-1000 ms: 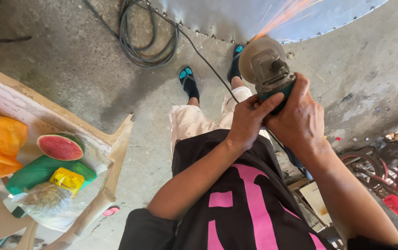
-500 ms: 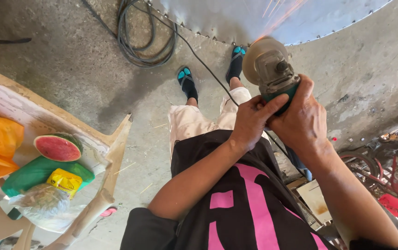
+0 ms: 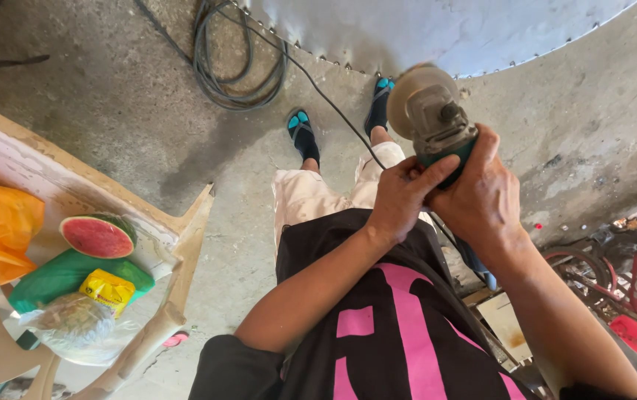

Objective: The recorder uses an angle grinder to smooth and shape the edge of a large circular metal disc.

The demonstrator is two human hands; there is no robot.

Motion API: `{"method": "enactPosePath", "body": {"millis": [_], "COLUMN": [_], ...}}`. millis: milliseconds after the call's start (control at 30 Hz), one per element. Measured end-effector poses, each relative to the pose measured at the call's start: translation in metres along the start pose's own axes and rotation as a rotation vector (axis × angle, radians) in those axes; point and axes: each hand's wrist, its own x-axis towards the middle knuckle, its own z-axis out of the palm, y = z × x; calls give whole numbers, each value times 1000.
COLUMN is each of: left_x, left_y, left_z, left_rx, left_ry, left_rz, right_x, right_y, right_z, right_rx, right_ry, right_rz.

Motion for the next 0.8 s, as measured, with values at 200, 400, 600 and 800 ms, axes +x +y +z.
{"method": "enactPosePath", "body": {"millis": [200, 400, 600, 800], "left_x": [-5, -1, -5, 0], "left_y": [8, -2, 5, -4], "left_z": [2, 1, 3, 4], "left_rx": [-12, 0, 4, 29], "left_ry": [-7, -7, -12, -15], "left_rz": [-31, -30, -14, -38], "right_x": [-2, -2, -4, -6], "right_y": [5, 1, 5, 4], "right_z": [4, -1, 2, -4], "right_rx": [10, -3, 16, 4], "right_ry": [-26, -27, -19, -11], "right_rz": [23, 33, 19, 26]}}
